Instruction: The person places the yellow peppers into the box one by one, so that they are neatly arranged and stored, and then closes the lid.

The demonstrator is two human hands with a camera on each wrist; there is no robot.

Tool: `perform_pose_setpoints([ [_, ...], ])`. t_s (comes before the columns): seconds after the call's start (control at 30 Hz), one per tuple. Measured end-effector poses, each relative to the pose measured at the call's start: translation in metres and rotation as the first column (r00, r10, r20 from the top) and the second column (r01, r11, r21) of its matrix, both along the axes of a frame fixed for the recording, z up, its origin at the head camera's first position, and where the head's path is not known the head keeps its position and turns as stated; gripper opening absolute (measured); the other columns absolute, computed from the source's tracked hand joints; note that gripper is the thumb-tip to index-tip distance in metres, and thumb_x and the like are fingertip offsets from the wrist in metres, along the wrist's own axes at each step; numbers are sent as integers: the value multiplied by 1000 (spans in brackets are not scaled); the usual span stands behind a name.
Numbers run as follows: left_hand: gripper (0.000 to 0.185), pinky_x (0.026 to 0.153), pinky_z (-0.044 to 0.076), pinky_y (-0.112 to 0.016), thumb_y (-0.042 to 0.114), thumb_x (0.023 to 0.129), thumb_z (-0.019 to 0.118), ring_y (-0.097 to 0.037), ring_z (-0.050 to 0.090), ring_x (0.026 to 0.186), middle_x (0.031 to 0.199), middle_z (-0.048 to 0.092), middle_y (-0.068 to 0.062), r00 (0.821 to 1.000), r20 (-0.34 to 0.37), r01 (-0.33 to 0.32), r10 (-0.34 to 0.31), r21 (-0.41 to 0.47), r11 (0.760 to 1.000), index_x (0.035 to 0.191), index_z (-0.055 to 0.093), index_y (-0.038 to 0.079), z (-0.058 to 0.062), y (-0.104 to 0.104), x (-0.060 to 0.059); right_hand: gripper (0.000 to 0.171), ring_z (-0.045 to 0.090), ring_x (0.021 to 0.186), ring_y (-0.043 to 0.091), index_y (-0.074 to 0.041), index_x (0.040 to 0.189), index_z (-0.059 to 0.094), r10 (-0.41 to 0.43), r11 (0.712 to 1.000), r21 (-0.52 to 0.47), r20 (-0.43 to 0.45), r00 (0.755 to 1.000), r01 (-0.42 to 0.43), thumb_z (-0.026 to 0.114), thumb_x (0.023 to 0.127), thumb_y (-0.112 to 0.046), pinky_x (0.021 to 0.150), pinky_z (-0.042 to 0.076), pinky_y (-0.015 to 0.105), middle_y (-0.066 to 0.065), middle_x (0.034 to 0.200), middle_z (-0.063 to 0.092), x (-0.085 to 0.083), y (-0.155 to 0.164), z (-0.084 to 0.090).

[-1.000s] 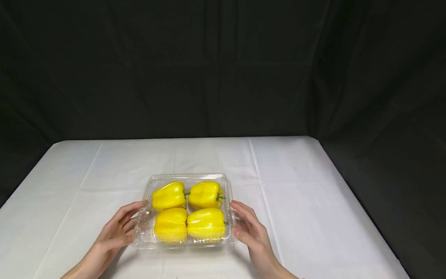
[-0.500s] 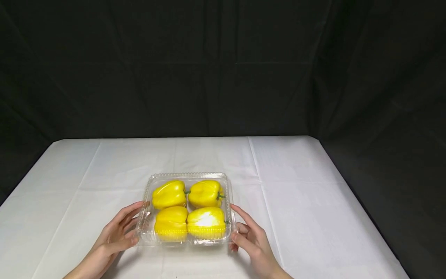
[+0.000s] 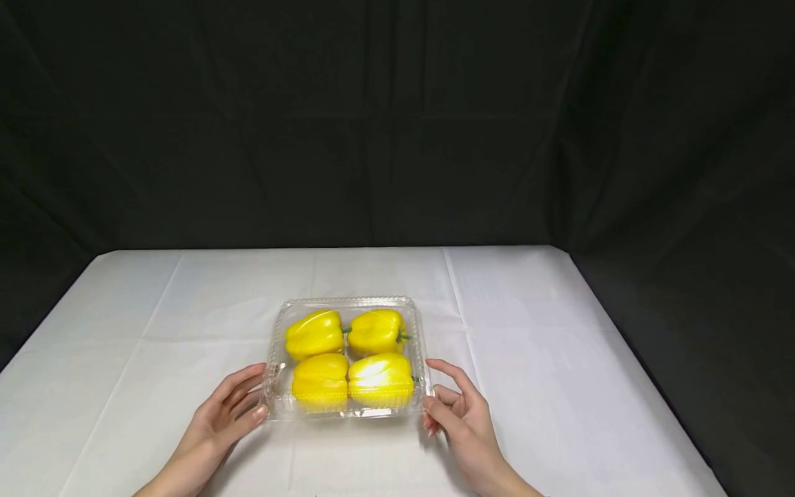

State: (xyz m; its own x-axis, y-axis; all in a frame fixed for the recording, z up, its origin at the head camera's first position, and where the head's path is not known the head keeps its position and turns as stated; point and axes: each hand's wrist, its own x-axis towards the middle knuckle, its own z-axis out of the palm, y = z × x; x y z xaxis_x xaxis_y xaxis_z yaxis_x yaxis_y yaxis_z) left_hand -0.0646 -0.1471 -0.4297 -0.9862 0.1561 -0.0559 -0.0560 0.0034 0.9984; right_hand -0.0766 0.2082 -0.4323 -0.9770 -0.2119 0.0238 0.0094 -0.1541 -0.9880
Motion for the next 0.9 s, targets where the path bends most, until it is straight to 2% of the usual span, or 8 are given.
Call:
perform_pose_setpoints([
  [0.13, 57, 96, 54, -25, 9, 95, 68, -12, 57, 122, 147, 48, -12, 999, -17, -35, 35, 26, 999, 146, 43, 13, -5, 5, -1, 44, 56, 66, 7, -8, 138, 40, -22, 999, -33, 8, 1000, 23, 54, 98, 4, 59, 49, 19, -3, 76, 62, -1, 3, -2],
  [0.37, 50, 91, 56, -25, 13, 93, 72, -15, 62, 112, 136, 57, -11, 992, 63, -110, 109, 16, 994, 139, 51, 11, -9, 14, 1, 32, 58, 69, 7, -11, 127, 41, -8, 998, -60, -8, 1000, 8, 50, 100, 4, 60, 50, 19, -2, 76, 64, 4, 9, -9],
  [0.5, 44, 91, 56, -26, 15, 95, 69, -15, 63, 109, 133, 59, -13, 992, 50, -116, 116, -5, 993, 136, 54, 9, -10, 17, 2, 33, 58, 67, 8, -9, 134, 38, 0, 999, -38, -35, 999, -2, 45, 103, 1, 59, 51, 21, -2, 76, 64, 8, 13, -11],
  [0.67, 41, 93, 56, -26, 20, 97, 67, -16, 63, 112, 135, 59, -9, 994, 61, -95, 96, -15, 995, 135, 56, 12, -8, 17, -1, 40, 53, 62, 8, -3, 146, 32, -77, 994, 74, -49, 996, 80, 41, 107, -8, 52, 50, 26, -1, 70, 58, 9, 15, -9],
  [0.9, 42, 93, 56, -26, 24, 96, 69, -19, 62, 114, 135, 59, -6, 990, 99, -93, 96, -27, 995, 135, 57, 15, -7, 17, -3, 42, 49, 59, 10, 2, 147, 32, -156, 982, 99, -39, 987, 160, 41, 108, -12, 49, 46, 30, -1, 67, 54, 9, 15, -8],
])
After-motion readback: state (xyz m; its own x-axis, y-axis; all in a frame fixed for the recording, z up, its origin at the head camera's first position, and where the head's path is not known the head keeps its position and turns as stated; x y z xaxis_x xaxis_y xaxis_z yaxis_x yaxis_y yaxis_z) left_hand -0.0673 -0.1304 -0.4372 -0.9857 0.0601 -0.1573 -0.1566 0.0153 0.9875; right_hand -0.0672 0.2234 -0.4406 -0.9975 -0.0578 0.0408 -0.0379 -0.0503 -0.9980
